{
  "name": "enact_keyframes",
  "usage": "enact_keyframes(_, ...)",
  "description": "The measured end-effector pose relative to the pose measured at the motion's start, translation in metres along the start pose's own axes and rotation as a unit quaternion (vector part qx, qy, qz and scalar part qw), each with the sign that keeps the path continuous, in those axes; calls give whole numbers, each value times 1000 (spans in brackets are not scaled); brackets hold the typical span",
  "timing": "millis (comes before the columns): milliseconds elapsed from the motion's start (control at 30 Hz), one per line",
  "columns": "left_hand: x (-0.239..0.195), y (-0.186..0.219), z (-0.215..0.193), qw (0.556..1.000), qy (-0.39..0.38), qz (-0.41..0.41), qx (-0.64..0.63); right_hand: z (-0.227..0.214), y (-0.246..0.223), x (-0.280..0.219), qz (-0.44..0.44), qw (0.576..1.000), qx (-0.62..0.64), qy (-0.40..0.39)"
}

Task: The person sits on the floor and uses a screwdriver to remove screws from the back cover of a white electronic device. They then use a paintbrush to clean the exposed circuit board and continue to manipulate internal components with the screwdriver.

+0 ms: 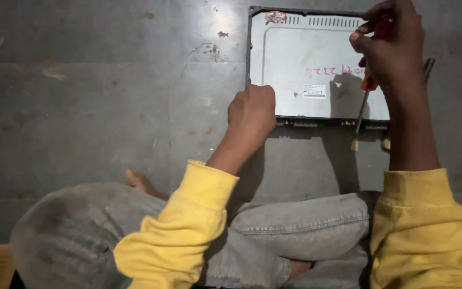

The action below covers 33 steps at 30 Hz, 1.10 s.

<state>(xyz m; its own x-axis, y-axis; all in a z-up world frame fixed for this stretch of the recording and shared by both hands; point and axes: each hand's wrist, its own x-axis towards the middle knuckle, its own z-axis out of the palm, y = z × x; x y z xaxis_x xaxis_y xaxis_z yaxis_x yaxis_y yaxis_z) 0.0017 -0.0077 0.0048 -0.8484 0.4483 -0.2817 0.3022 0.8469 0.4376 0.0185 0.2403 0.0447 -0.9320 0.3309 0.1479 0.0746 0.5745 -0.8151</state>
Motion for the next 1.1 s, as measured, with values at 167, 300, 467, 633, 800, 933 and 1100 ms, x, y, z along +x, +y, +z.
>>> enact_keyframes(167, 6, -12, 8, 998, 64, 7, -27, 2, -3, 0, -17, 997, 65, -42)
enact_keyframes(300, 15, -22, 10, 998, 53, 36, -4, 3, -15, -4, 71, 996, 43, -20)
enact_keyframes(467, 35, -27, -5, 921, -38, -131, -366, 8, -39, -12, 34, 994, 80, -71)
enact_keyframes(633, 48, -29, -16, 680, -83, -140, -715, 37, -69, -17, 55, 977, 117, -170)
enact_keyframes(800, 61, -42, -17, 713, -31, -163, -682, 43, -85, -18, 129, 972, 70, -186)
enact_keyframes(933, 61, -69, -15, 920, 172, -189, -298, 18, -86, -15, 127, 984, 34, -122)
enact_keyframes(1100, 44, -77, -20, 936, 213, -203, -194, -39, -80, -43, 110, 992, 54, 11)
